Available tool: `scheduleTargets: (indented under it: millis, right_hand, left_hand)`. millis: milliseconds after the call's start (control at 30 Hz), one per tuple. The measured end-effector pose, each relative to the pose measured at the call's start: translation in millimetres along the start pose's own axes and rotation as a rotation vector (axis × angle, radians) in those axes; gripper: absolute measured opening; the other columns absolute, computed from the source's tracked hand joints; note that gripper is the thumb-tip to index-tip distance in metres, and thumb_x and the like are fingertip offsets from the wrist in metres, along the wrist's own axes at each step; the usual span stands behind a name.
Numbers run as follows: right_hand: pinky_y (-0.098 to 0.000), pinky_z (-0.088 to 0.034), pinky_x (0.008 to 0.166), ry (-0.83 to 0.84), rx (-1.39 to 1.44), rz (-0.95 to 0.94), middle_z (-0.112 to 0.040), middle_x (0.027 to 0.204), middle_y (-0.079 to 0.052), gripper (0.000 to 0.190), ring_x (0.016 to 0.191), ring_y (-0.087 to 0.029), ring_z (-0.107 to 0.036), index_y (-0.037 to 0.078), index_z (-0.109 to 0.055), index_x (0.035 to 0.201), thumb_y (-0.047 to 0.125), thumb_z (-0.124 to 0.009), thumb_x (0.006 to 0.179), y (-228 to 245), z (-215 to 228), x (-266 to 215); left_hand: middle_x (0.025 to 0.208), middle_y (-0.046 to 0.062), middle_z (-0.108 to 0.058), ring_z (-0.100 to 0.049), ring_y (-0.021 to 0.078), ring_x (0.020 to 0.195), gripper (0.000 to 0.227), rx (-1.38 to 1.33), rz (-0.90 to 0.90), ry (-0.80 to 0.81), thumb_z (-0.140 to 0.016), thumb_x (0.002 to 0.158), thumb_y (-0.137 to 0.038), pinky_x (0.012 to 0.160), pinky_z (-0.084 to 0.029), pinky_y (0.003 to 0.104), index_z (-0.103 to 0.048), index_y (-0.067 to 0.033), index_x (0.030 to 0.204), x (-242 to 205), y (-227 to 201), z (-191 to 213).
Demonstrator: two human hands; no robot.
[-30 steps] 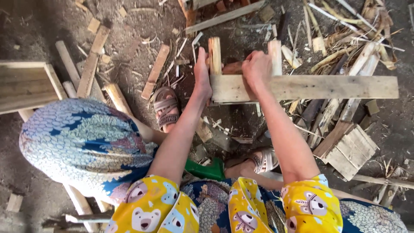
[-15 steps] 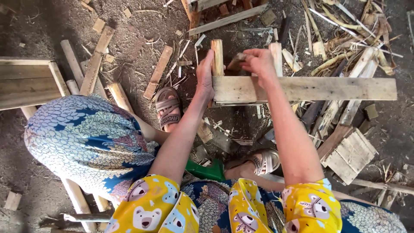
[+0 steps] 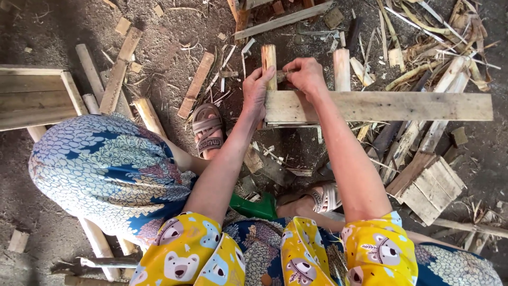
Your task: The person sits on the ground assembling a small wooden frame. They position a wooden plank on the frame, take nails from a bowl, hammer the nails into the wood, fit wooden pieces into the joints, and sort through nails in the bowl by hand.
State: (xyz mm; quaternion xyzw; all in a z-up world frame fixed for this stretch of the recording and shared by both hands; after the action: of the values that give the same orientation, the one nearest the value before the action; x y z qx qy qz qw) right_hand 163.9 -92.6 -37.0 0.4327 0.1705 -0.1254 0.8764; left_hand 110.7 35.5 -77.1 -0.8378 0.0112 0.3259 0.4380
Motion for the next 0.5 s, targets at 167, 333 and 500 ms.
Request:
scheduleTargets:
  millis: [167, 333, 500]
  right_hand:
    - [-0.0379, -0.06, 0.06, -0.028, -0.226, 0.035, -0.068, 0.078, -0.011, 0.024, 0.079, -0.028, -0.067, 0.021, -0.073, 0.082, 0.015, -0.078, 0.06, -22, -7, 21]
    - [-0.0412, -0.057, 0.07, -0.034, -0.281, 0.061, -0.069, 0.079, -0.006, 0.022, 0.083, -0.028, -0.067, 0.024, -0.073, 0.08, 0.017, -0.08, 0.06, -15, -6, 8]
    - [-0.0362, -0.056, 0.074, -0.025, -0.302, 0.043, -0.07, 0.079, -0.003, 0.019, 0.085, -0.027, -0.067, 0.029, -0.073, 0.076, 0.014, -0.072, 0.064, -1, -14, -8]
  left_hand:
    - [0.077, 0.01, -0.065, -0.066, 0.0172, 0.067, 0.042, -0.014, -0.004, -0.004, -0.085, 0.067, -0.027, 0.061, -0.055, 0.031, -0.07, -0.0059, 0.1, -15, -2, -2]
    - [0.08, 0.012, -0.068, -0.067, 0.0185, 0.069, 0.041, -0.047, -0.008, -0.016, -0.084, 0.067, -0.025, 0.062, -0.056, 0.031, -0.071, -0.009, 0.103, -15, 2, -3]
    - [0.079, 0.014, -0.069, -0.069, 0.0223, 0.069, 0.036, -0.019, -0.012, -0.01, -0.084, 0.068, -0.024, 0.063, -0.057, 0.033, -0.072, -0.0107, 0.1, -11, 7, 0]
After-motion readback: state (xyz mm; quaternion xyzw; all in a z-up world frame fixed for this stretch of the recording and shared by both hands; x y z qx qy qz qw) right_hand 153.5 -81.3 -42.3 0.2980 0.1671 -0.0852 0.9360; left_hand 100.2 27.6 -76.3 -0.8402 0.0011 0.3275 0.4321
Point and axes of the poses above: each hand's wrist, its own x-axis towards the middle knuckle, its own z-axis out of the back of the hand, y = z × x, the point moved 1 cm from there along x, towards the middle knuckle
